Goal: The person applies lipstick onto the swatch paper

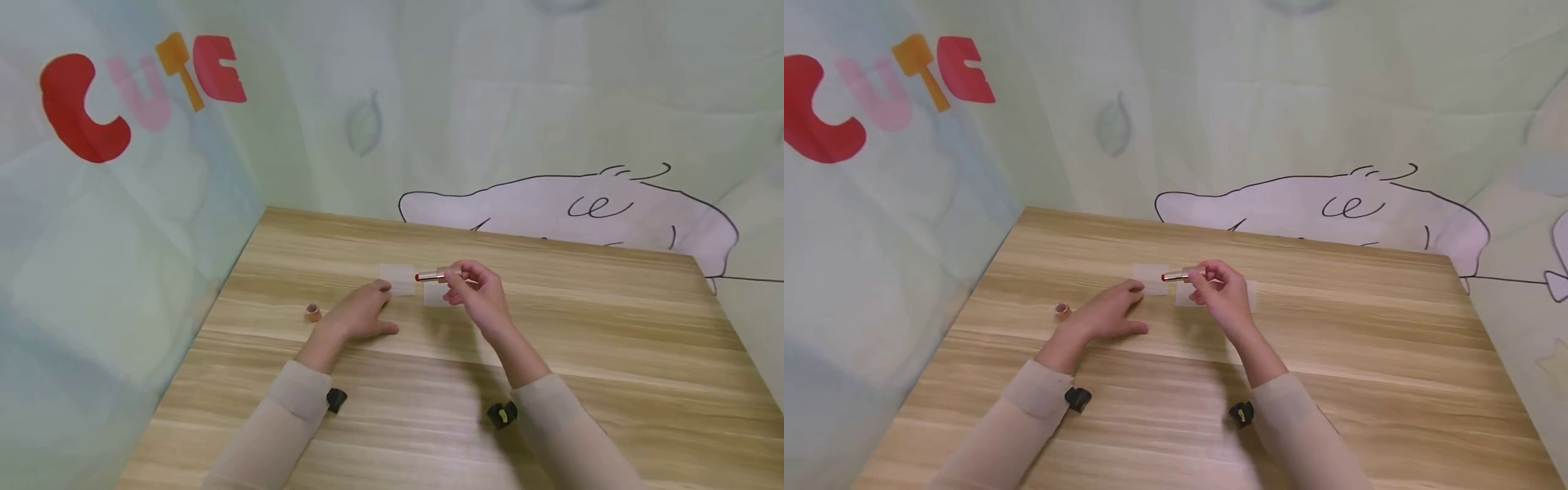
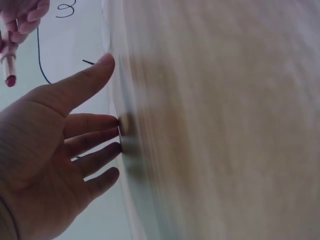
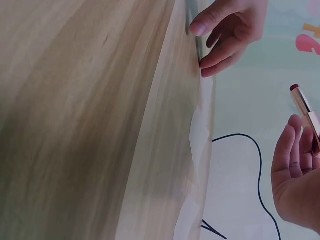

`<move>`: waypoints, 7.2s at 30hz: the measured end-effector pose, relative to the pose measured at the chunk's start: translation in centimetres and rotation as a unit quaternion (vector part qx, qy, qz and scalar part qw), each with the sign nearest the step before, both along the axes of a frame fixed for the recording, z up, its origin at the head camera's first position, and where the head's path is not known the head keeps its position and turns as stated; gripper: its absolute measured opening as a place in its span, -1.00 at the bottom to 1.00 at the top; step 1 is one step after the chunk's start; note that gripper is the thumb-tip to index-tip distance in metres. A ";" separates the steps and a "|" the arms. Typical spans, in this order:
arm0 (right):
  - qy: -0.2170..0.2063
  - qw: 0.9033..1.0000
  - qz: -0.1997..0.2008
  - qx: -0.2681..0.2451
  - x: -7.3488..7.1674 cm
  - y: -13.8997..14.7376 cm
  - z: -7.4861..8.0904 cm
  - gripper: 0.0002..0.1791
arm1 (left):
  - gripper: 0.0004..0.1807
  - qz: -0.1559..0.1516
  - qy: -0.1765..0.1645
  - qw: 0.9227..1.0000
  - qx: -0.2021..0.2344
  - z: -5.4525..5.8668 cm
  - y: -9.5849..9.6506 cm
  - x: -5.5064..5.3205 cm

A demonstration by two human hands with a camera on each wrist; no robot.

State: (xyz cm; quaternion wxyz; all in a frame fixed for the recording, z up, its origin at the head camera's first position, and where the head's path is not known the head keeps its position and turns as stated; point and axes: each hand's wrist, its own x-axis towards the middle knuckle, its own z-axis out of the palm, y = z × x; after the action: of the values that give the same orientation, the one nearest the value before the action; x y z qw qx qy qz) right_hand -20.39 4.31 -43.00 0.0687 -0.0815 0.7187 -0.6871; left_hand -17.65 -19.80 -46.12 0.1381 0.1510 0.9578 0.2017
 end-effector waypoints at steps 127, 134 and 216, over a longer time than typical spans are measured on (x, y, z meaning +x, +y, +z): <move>0.138 0.946 0.014 0.293 -3.7 -5.1 -2.9 -0.75 | -0.25 -0.023 -0.011 1.000 0.014 0.1 -0.7 0.5; 0.136 0.950 -0.015 0.279 -3.9 -4.1 -2.5 -0.72 | -0.25 -0.026 -0.008 1.000 0.007 0.3 -0.3 0.5; 0.119 0.959 -0.055 0.251 -4.4 3.2 -2.6 -0.71 | -0.17 -0.115 0.036 0.990 -0.072 0.5 6.8 -0.2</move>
State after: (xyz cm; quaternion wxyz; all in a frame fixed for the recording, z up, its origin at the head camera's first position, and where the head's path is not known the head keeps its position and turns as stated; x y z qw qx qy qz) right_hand -24.84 7.52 -45.57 -0.0372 -0.1028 0.8744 -0.4728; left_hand -17.87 -13.00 -45.63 0.1359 0.2568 0.9506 0.1094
